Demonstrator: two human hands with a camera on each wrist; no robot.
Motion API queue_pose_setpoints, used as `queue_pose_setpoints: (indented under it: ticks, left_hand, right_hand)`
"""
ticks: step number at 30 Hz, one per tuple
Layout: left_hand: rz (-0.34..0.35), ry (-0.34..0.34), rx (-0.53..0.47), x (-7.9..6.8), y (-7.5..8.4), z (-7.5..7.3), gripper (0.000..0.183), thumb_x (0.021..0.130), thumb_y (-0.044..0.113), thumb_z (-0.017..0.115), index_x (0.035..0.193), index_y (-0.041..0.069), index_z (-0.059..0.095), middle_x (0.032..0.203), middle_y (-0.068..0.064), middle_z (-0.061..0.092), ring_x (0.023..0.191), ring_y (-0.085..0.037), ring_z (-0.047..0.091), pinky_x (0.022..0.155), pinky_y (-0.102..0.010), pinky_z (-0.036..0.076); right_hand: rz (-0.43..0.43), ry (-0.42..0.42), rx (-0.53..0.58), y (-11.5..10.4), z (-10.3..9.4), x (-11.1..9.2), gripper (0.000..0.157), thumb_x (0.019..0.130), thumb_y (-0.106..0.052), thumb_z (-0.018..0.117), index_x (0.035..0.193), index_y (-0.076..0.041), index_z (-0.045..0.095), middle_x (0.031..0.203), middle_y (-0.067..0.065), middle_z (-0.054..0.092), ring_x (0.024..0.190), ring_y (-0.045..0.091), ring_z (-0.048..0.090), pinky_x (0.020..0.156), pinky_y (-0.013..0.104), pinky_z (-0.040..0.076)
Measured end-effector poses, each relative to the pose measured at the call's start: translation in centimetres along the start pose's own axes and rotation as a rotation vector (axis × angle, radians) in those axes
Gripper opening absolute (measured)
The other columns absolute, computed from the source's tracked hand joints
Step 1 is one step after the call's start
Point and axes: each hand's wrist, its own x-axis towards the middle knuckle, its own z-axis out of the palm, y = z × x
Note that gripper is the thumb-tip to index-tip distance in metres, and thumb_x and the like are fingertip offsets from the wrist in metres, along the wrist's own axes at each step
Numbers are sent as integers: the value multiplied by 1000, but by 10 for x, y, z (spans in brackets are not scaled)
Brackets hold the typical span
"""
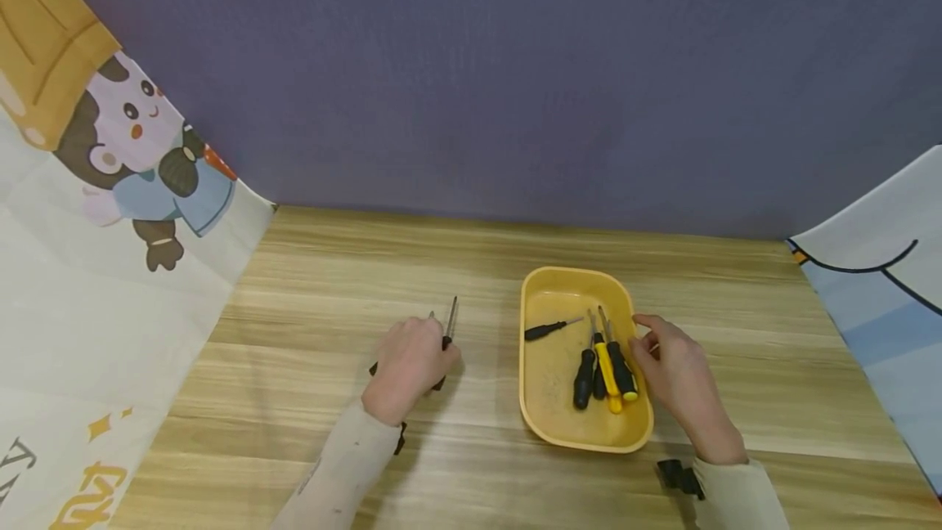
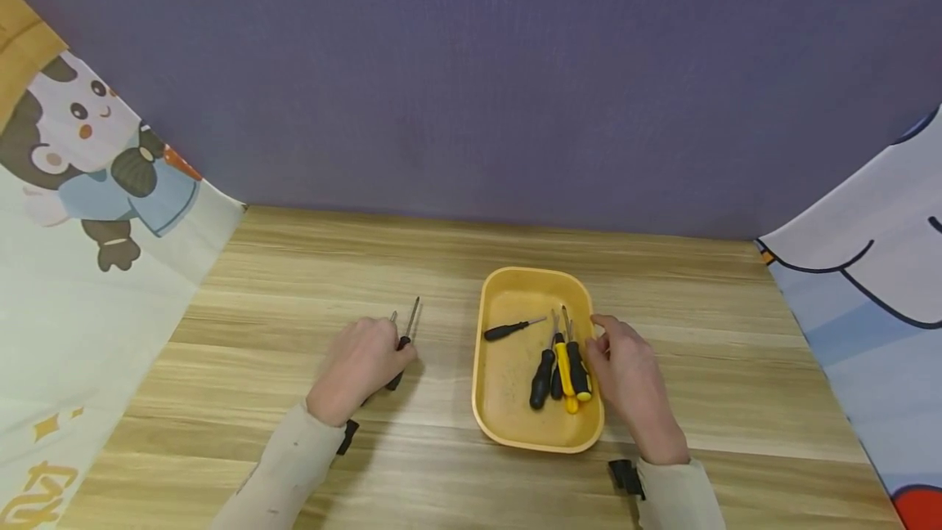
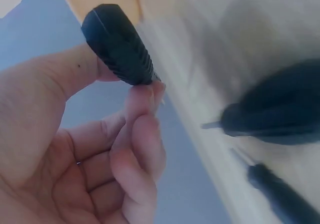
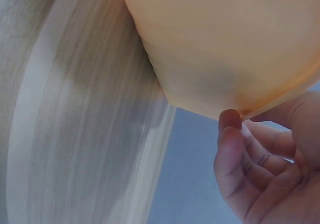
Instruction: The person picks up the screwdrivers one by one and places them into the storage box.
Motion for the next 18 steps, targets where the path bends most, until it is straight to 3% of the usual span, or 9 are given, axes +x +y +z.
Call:
queue_pose_setpoints:
  ticks: [9, 15, 18]
  left_hand:
    - [117, -3, 48, 15, 36, -14, 47, 88, 25, 69, 49, 19, 44, 41, 10, 31, 36, -5, 29, 31, -22, 26]
    - [215, -12, 27, 35, 74, -14, 46, 90, 28, 70, 52, 18, 46, 45, 8, 38, 38, -6, 34, 34, -23, 32]
    - [239, -37, 12, 43, 95, -11, 48, 91, 31, 71, 52, 18, 45, 45, 8, 35, 37, -5, 33, 34, -21, 29]
  right_hand:
    - [-7, 0, -4, 1, -1, 1, 35, 96, -7, 65, 127, 6, 59, 84, 9, 61, 68, 20, 56, 57, 34, 47]
    - [3, -2, -1, 1, -1, 1, 35, 96, -8, 64, 128, 6, 58, 85, 9, 62, 68, 20, 57, 56, 33, 46]
    - [10, -9, -6, 0, -1, 1, 35, 96, -8, 64, 128, 6, 58, 85, 9, 62, 68, 20, 57, 56, 33, 46]
